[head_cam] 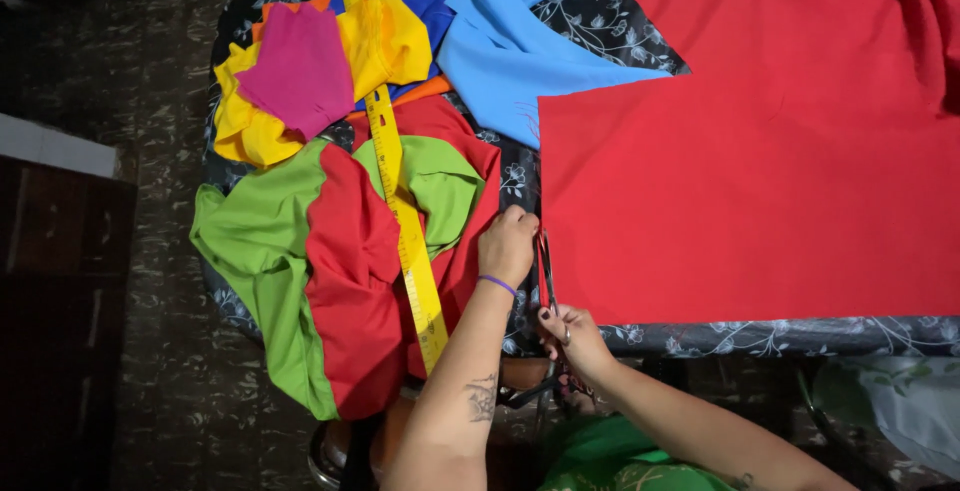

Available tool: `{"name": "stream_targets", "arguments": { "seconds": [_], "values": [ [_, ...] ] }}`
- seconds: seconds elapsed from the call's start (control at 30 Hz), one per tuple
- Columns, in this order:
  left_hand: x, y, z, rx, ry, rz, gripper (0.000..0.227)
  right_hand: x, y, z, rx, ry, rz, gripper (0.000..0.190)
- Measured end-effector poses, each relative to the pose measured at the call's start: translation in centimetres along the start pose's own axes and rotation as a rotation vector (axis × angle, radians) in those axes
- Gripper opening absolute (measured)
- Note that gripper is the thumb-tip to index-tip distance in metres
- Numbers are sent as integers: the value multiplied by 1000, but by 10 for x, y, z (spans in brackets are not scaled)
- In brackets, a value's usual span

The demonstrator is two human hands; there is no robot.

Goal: The person uses scissors to cut a large piece of red fabric on a table. After cutting, they fold the fabric and smooth it out with their hands. Other colorful fabrics and a sewing machine are visible in the background.

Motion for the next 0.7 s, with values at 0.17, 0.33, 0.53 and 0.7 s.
{"name": "stream_targets", "arguments": {
  "seconds": [0.17, 0.33, 0.53, 0.7],
  "values": [
    [0, -2, -4, 3, 25, -53, 14, -1, -13, 8, -20, 18, -43, 44],
    [0, -1, -6, 47, -35, -36, 15, -7, -16, 12, 27, -11, -47, 36],
    [9, -5, -21, 68, -64, -51, 21, 2, -14, 7, 33, -8, -44, 35],
    [16, -12, -25, -18, 2, -39, 53, -8, -10, 9, 8, -27, -48, 42]
  ]
}}
Point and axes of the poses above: each hand's wrist, its own y-axis away from the middle knuckle, its own z-axis out of the palm, x = y × z, the point moved 6 cm from there along -y, towards the middle knuckle, and after that the axes turned 14 degrees about x, right-handed, at the moved point
